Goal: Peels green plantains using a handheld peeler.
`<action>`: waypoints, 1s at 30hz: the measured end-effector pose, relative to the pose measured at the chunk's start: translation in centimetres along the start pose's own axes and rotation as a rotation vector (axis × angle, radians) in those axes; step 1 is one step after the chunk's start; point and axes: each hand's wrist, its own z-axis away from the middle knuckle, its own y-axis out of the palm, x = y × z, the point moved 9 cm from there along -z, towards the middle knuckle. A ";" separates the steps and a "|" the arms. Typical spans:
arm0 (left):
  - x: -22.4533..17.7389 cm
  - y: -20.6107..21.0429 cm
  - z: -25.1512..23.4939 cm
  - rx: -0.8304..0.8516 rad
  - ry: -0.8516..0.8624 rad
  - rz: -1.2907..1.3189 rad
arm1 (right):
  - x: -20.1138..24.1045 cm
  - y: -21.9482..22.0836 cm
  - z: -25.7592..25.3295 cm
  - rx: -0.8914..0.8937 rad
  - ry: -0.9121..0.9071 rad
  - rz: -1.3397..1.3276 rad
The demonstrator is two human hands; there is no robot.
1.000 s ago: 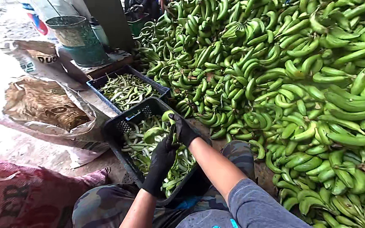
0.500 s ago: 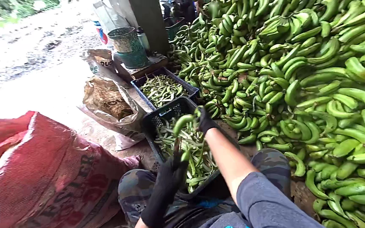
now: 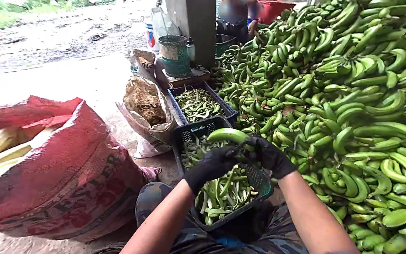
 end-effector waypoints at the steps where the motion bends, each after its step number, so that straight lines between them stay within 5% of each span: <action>1: 0.1 0.7 -0.1 0.047 -0.035 0.053 | 0.1 0.1 0.2 -0.010 -0.031 -0.009; 7: 1.1 3.4 2.3 0.050 -0.390 -0.060 | -3.6 -3.2 -3.4 -0.426 -0.203 -0.384; 13: 3.0 2.2 6.8 -0.024 -0.639 -0.245 | -8.8 -2.0 -8.5 -0.602 -0.092 -0.568; 17: 2.2 -0.5 11.3 -0.217 -0.549 -0.068 | -7.6 -6.4 -11.0 -0.693 -0.084 -0.251; 20: 3.5 -3.0 11.1 -0.537 -0.459 0.243 | -6.7 -6.6 -11.4 -0.523 -0.040 0.348; 22: 3.5 -5.1 9.6 -0.708 -0.378 0.340 | -7.1 -5.7 -11.1 -0.458 -0.065 0.435; 28: 2.6 -5.0 4.4 -0.919 -0.105 0.772 | -9.8 5.5 -5.0 0.132 -0.168 -0.585; 30: 3.4 -2.9 3.5 -0.874 -0.148 0.820 | -8.5 6.4 -4.4 0.059 -0.304 -0.710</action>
